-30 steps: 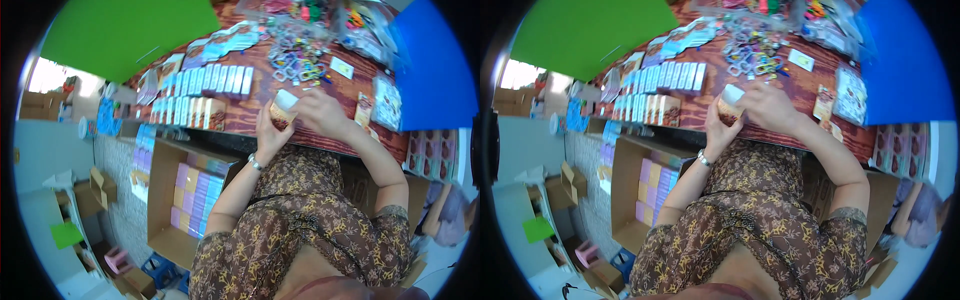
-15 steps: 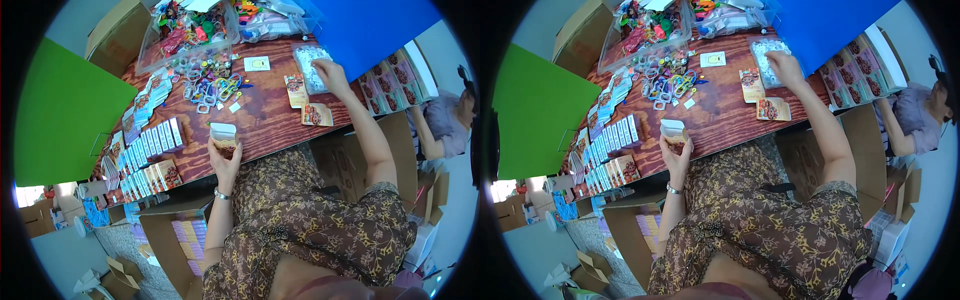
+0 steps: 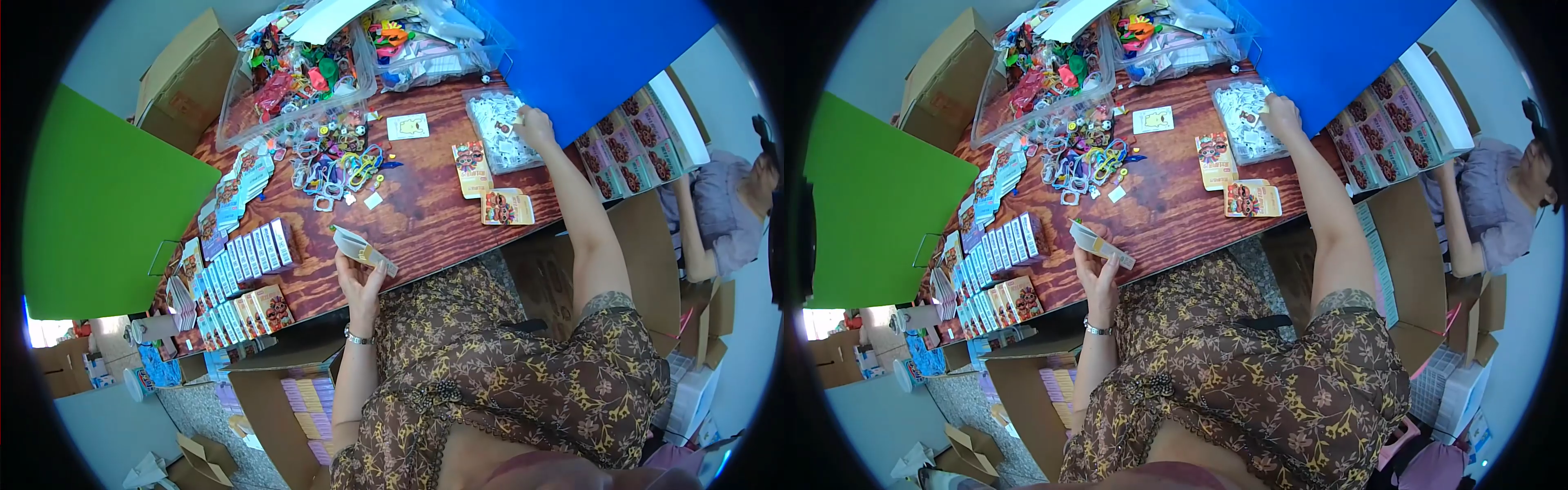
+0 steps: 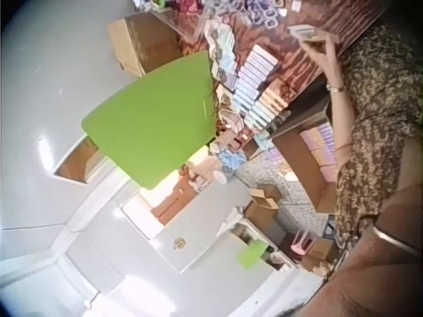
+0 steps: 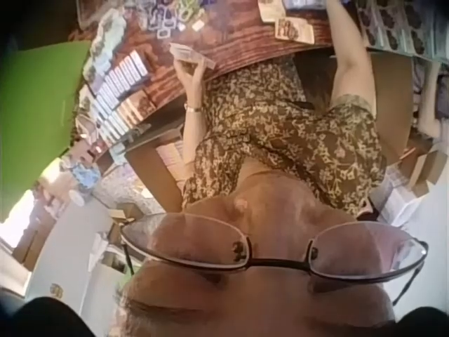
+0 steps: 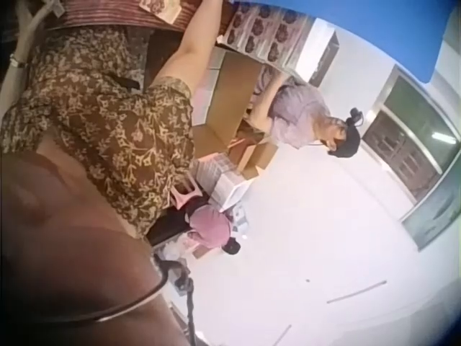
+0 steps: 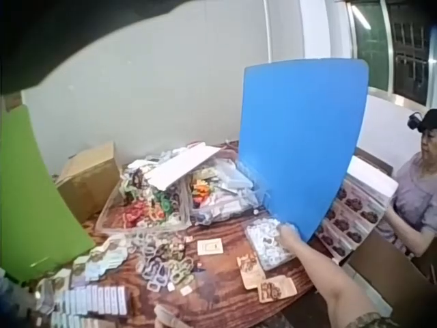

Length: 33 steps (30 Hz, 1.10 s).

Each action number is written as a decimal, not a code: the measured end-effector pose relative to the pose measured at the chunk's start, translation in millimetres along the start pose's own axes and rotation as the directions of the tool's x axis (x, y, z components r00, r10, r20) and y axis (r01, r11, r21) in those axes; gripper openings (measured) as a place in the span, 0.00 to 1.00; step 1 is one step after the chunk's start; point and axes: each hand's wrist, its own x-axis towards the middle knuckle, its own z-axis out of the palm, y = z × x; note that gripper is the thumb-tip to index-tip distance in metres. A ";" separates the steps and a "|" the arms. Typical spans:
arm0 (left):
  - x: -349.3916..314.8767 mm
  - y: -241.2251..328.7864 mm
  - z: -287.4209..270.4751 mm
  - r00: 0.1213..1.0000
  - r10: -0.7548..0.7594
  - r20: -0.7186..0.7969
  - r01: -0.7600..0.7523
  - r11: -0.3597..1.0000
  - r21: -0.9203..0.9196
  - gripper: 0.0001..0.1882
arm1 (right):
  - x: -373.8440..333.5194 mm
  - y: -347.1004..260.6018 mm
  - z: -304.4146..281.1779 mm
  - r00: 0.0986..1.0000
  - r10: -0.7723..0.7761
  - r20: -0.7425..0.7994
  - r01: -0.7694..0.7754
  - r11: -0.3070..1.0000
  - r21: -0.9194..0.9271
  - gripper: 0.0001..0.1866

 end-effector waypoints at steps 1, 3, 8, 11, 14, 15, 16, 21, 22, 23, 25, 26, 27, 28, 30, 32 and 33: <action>0.4 0.1 -0.3 1.000 -0.015 0.010 0.015 1.000 0.006 0.39 | 0.4 -0.3 -1.6 1.000 -0.001 0.003 0.001 1.000 0.000 0.24; 1.6 1.4 0.9 0.999 -0.030 0.020 0.030 0.999 0.012 0.39 | 1.4 1.1 -6.4 0.999 -0.004 0.052 0.004 1.000 -0.003 0.25; 0.8 5.2 6.0 0.999 -0.034 0.026 0.035 0.999 -0.025 0.39 | -1.3 -13.9 -17.3 0.997 -0.045 0.064 0.050 0.997 -0.066 0.25; -1.5 4.4 4.0 1.000 -0.017 0.018 0.017 1.000 0.001 0.38 | -2.0 -17.9 -27.3 0.995 -0.053 0.079 0.059 0.995 -0.075 0.24; -2.0 7.2 6.0 0.999 -0.038 0.025 0.038 0.999 -0.003 0.38 | -5.1 -21.6 -25.9 0.991 -0.105 0.078 0.108 0.993 -0.042 0.23; -1.8 7.7 6.3 0.999 -0.037 0.022 0.037 0.999 -0.001 0.38 | -6.1 -26.0 -23.6 0.987 -0.131 0.091 0.134 0.990 -0.032 0.22; -1.8 8.3 6.8 0.999 -0.034 0.030 0.034 0.999 0.006 0.38 | -9.0 -29.9 -20.6 0.987 -0.133 0.092 0.137 0.990 -0.030 0.22; -2.7 8.8 7.6 0.999 -0.017 0.045 0.016 1.000 0.015 0.39 | -11.7 -19.4 -9.6 0.966 -0.245 0.079 0.246 0.969 -0.009 0.12; -2.1 7.2 7.1 0.999 0.001 0.033 -0.001 1.000 0.009 0.39 | -7.2 -14.2 -10.4 0.966 -0.245 0.079 0.247 0.969 -0.010 0.12; -1.4 5.8 7.0 1.000 0.018 0.022 -0.019 1.000 0.003 0.39 | -0.6 -9.2 -12.1 0.972 -0.217 0.094 0.209 0.974 0.088 0.11; -1.9 4.4 5.7 1.000 0.015 0.020 -0.015 1.000 0.012 0.39 | 0.1 -8.5 -16.1 0.974 -0.193 0.119 0.169 0.968 0.188 0.11; -1.7 3.7 5.5 1.000 0.014 0.022 -0.014 1.000 0.019 0.39 | 0.3 -6.1 -20.3 0.979 -0.178 0.097 0.135 0.929 0.346 0.10; -1.2 4.1 6.7 1.000 0.013 0.023 -0.013 1.000 0.018 0.39 | 0.0 -3.9 -24.7 0.984 -0.158 0.077 0.100 0.863 0.494 0.09; -0.8 4.4 8.1 0.999 0.011 0.034 -0.011 1.000 0.021 0.39 | 1.4 -3.3 -28.3 0.976 -0.130 0.172 -0.002 0.792 0.610 0.08; -1.1 5.2 9.1 0.999 0.010 0.037 -0.011 1.000 0.024 0.40 | -4.6 -9.6 -39.4 0.967 -0.153 0.203 -0.037 0.704 0.709 0.08; -1.7 5.4 10.1 0.999 0.017 0.046 -0.021 0.996 0.084 0.40 | -7.7 -16.1 -49.1 0.957 -0.179 0.230 -0.078 0.603 0.794 0.08; -1.8 5.1 10.2 0.999 0.016 0.046 -0.020 0.996 0.085 0.40 | -8.1 -14.9 -50.0 0.951 -0.193 0.244 -0.076 0.616 0.784 0.08</action>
